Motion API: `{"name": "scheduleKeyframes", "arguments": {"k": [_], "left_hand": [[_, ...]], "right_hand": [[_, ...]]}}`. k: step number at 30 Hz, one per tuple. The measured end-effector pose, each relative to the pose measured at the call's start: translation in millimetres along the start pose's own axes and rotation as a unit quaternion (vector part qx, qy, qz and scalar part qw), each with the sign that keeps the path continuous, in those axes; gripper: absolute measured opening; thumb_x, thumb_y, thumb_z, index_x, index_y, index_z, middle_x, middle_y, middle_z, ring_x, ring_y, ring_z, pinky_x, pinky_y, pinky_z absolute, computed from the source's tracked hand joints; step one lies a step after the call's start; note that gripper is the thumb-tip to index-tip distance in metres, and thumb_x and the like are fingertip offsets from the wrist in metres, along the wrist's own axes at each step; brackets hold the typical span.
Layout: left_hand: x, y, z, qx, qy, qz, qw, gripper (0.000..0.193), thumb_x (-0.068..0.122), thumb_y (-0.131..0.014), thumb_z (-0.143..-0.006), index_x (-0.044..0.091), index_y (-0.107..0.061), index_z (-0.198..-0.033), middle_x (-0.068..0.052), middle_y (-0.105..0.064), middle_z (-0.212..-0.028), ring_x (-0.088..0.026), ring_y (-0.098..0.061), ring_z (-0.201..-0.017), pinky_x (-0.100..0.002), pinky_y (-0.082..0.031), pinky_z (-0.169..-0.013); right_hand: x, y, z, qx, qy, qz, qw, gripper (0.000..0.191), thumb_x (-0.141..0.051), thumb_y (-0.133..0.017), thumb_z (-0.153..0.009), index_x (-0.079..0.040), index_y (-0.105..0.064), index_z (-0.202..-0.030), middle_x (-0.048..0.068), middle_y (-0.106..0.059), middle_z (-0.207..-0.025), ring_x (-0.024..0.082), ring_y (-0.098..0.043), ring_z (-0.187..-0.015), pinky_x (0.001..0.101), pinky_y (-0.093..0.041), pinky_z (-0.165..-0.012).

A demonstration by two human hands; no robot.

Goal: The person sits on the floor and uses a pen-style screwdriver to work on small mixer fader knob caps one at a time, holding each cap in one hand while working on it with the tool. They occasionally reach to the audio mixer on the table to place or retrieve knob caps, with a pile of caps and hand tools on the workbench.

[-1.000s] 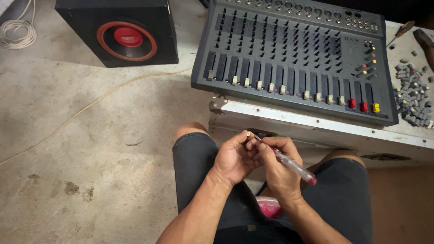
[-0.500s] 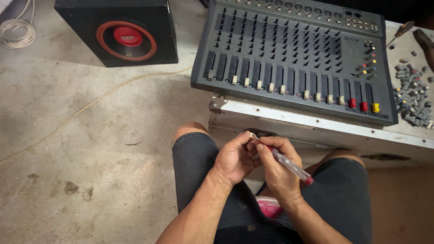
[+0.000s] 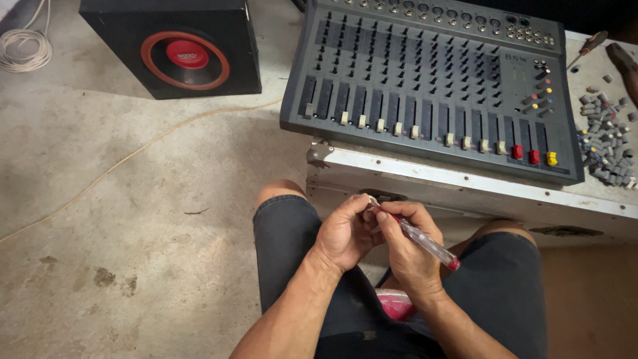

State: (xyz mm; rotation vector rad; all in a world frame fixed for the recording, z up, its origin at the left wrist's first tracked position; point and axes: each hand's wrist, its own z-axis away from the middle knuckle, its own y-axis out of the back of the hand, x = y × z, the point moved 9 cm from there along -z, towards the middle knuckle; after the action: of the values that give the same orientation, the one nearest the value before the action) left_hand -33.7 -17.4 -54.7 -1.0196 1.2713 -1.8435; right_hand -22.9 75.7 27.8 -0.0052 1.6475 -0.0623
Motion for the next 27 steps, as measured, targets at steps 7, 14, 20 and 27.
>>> {"name": "scheduleKeyframes", "arguments": {"k": [7,14,20,27], "left_hand": [[6,-2,0,-0.007,-0.017,-0.019,1.0,0.016,0.027,-0.063,-0.101,0.015,-0.064,-0.092,0.003,-0.059,-0.082,-0.015,-0.061,-0.083,-0.041,-0.053,-0.085],[4,-7,2,-0.025,-0.004,0.001,1.0,0.018,0.029,-0.063,-0.102,0.015,-0.064,-0.092,0.003,-0.058,-0.081,-0.016,-0.062,-0.085,-0.041,-0.052,-0.087],[5,-6,2,-0.027,-0.01,-0.007,1.0,0.018,0.028,-0.062,-0.102,0.014,-0.064,-0.091,0.003,-0.059,-0.081,-0.016,-0.061,-0.084,-0.041,-0.054,-0.088],[3,-3,-1,-0.029,-0.012,-0.008,0.999,0.016,0.028,-0.063,-0.104,0.014,-0.066,-0.095,0.003,-0.06,-0.081,-0.016,-0.063,-0.085,-0.042,-0.054,-0.087]], "right_hand": [[6,6,-2,0.017,-0.029,0.025,0.999,0.012,-0.002,-0.068,-0.094,0.003,-0.066,-0.106,0.011,-0.075,-0.099,0.014,-0.072,-0.09,0.0263,-0.059,-0.081],[3,5,0,0.017,-0.005,-0.006,1.0,0.011,-0.001,-0.067,-0.096,0.003,-0.063,-0.105,0.011,-0.073,-0.099,0.014,-0.071,-0.091,0.0267,-0.058,-0.082],[-2,3,0,0.019,-0.005,-0.017,1.0,0.013,-0.002,-0.066,-0.097,0.003,-0.062,-0.107,0.013,-0.074,-0.101,0.016,-0.073,-0.092,0.027,-0.059,-0.082],[-2,1,-1,0.026,-0.027,-0.017,0.999,0.011,-0.004,-0.066,-0.098,0.003,-0.062,-0.105,0.014,-0.075,-0.099,0.015,-0.072,-0.089,0.0267,-0.059,-0.079]]}}
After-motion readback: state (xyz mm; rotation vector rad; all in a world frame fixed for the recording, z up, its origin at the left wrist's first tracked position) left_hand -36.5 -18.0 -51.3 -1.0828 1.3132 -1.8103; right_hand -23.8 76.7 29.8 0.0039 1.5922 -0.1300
